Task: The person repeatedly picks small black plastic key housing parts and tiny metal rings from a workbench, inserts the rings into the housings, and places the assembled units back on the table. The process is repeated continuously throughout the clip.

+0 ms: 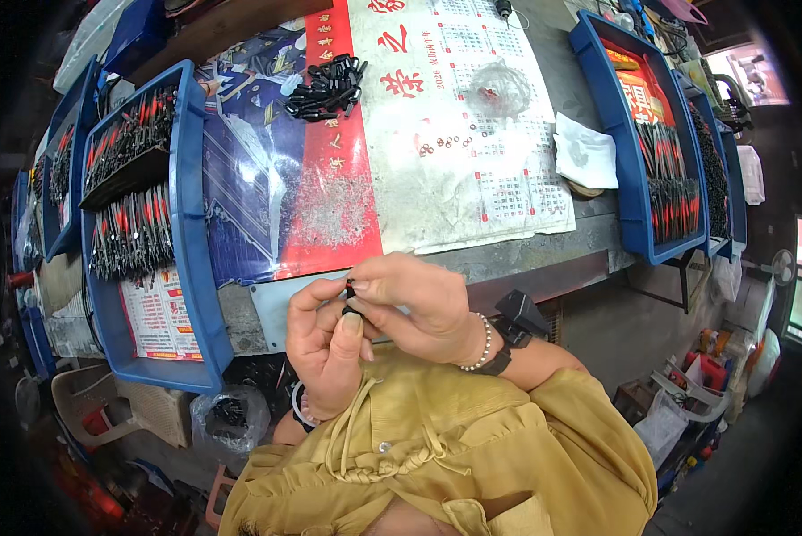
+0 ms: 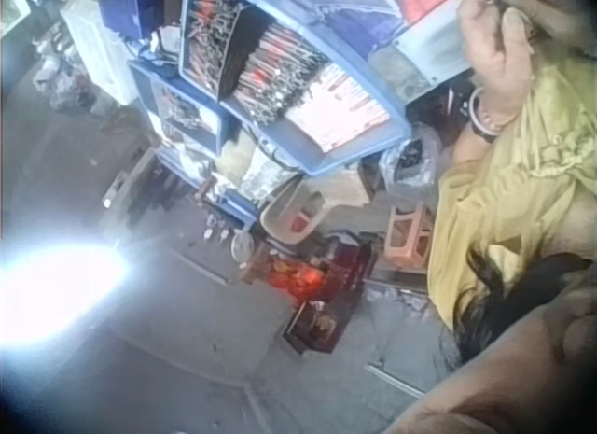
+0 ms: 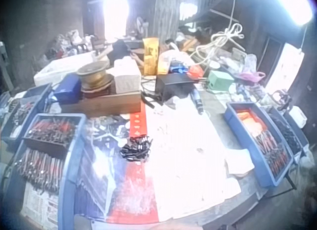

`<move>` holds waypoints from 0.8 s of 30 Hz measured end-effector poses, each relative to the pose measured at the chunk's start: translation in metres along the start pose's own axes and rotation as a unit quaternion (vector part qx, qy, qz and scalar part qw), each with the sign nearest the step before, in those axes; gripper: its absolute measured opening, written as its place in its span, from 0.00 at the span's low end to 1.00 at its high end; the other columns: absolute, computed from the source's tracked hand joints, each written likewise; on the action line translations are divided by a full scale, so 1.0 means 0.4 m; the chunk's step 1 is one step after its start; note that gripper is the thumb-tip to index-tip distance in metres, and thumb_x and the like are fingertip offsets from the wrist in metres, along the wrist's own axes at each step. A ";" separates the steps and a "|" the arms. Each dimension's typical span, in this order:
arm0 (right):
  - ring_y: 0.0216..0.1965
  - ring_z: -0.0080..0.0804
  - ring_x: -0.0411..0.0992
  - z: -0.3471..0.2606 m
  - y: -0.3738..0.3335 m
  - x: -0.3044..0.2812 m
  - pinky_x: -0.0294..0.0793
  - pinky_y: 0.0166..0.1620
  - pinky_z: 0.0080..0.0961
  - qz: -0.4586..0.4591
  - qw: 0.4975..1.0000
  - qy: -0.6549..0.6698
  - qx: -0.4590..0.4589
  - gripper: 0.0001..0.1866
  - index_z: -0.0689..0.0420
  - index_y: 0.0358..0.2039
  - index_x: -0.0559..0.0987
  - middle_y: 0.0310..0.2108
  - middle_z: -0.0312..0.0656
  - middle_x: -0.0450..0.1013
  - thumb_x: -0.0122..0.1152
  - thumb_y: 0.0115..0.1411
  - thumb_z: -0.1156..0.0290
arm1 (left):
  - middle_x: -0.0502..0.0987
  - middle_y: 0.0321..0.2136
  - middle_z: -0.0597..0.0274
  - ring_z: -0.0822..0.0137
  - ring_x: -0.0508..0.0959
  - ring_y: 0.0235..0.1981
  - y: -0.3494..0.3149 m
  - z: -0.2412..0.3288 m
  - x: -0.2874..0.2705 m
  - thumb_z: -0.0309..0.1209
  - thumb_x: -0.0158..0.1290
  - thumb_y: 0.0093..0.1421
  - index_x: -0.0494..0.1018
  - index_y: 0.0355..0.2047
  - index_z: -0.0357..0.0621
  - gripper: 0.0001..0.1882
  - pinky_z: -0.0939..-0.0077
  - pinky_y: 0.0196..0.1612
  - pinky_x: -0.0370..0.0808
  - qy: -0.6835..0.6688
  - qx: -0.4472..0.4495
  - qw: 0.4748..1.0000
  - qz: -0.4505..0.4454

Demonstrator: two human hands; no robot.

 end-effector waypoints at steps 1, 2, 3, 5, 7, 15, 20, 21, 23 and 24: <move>0.32 0.29 0.76 0.004 -0.004 0.004 0.75 0.33 0.21 0.001 1.000 0.016 0.011 0.11 0.65 0.37 0.76 0.38 0.54 0.76 0.61 0.53 0.87 | 0.74 0.33 0.58 0.80 0.69 0.25 -0.001 -0.004 -0.003 0.22 0.47 0.64 0.58 0.52 0.33 0.18 0.87 0.26 0.68 -0.003 -0.005 1.000 0.010; 0.32 0.30 0.76 0.002 -0.005 0.004 0.75 0.33 0.21 0.008 1.000 0.007 -0.006 0.10 0.65 0.37 0.76 0.38 0.54 0.76 0.61 0.53 0.87 | 0.74 0.33 0.58 0.80 0.69 0.24 -0.003 -0.007 -0.004 0.22 0.47 0.64 0.58 0.52 0.34 0.17 0.88 0.26 0.67 -0.007 -0.004 1.000 0.018; 0.32 0.31 0.76 0.004 -0.006 0.009 0.75 0.33 0.21 0.006 1.000 -0.001 -0.019 0.10 0.65 0.37 0.76 0.38 0.53 0.76 0.61 0.54 0.87 | 0.74 0.33 0.58 0.80 0.69 0.24 -0.005 -0.009 -0.004 0.22 0.47 0.64 0.58 0.51 0.34 0.17 0.88 0.26 0.67 -0.010 -0.003 1.000 0.027; 0.30 0.33 0.75 0.007 -0.007 0.013 0.75 0.31 0.23 0.015 0.999 -0.013 -0.033 0.10 0.65 0.36 0.76 0.37 0.51 0.76 0.62 0.52 0.86 | 0.76 0.35 0.55 0.78 0.71 0.24 -0.004 -0.013 -0.006 0.24 0.47 0.64 0.58 0.49 0.35 0.15 0.89 0.23 0.67 -0.011 0.004 0.999 0.037; 0.26 0.37 0.75 0.010 -0.003 0.013 0.74 0.29 0.25 0.037 0.998 -0.022 -0.037 0.11 0.65 0.36 0.77 0.35 0.48 0.76 0.63 0.49 0.85 | 0.75 0.36 0.55 0.78 0.71 0.24 -0.006 -0.016 -0.008 0.24 0.47 0.64 0.59 0.48 0.35 0.14 0.89 0.23 0.67 -0.020 0.001 0.999 0.049; 0.29 0.38 0.74 -0.020 0.032 0.000 0.73 0.32 0.27 0.028 0.996 -0.078 -0.026 0.08 0.64 0.30 0.77 0.30 0.46 0.75 0.64 0.48 0.83 | 0.73 0.31 0.59 0.80 0.68 0.23 -0.005 -0.018 -0.024 0.22 0.48 0.63 0.59 0.48 0.35 0.14 0.89 0.26 0.67 -0.061 -0.038 0.995 0.066; 0.29 0.39 0.74 -0.022 0.033 0.009 0.74 0.31 0.27 0.008 0.998 -0.056 -0.031 0.08 0.65 0.30 0.77 0.29 0.47 0.74 0.63 0.47 0.83 | 0.72 0.29 0.60 0.80 0.68 0.23 -0.006 -0.014 -0.029 0.22 0.49 0.63 0.59 0.46 0.36 0.13 0.89 0.24 0.67 -0.064 -0.037 0.996 0.057; 0.29 0.39 0.74 -0.021 0.033 0.012 0.74 0.31 0.28 -0.004 0.998 -0.054 -0.036 0.08 0.65 0.30 0.77 0.29 0.47 0.74 0.63 0.47 0.83 | 0.72 0.29 0.61 0.81 0.68 0.23 -0.006 -0.013 -0.031 0.22 0.49 0.63 0.59 0.45 0.37 0.13 0.89 0.24 0.67 -0.063 -0.033 0.996 0.055; 0.29 0.39 0.74 -0.019 0.035 0.017 0.74 0.31 0.28 -0.022 0.998 -0.050 -0.040 0.07 0.65 0.30 0.77 0.29 0.47 0.74 0.62 0.47 0.83 | 0.72 0.29 0.61 0.81 0.68 0.23 -0.006 -0.016 -0.034 0.21 0.48 0.63 0.59 0.44 0.37 0.12 0.89 0.24 0.66 -0.066 -0.036 0.996 0.055; 0.29 0.39 0.74 -0.018 0.039 0.018 0.73 0.31 0.28 -0.028 0.998 -0.049 -0.039 0.07 0.65 0.29 0.77 0.28 0.47 0.74 0.62 0.48 0.82 | 0.72 0.29 0.62 0.81 0.68 0.22 -0.006 -0.018 -0.037 0.21 0.48 0.62 0.59 0.44 0.38 0.12 0.89 0.23 0.66 -0.069 -0.042 0.995 0.057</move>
Point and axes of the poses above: each hand's wrist, its own y-axis towards the middle knuckle, its own x-axis out of the palm, z = x × y, the point moved 6 cm from there along y, towards the middle knuckle
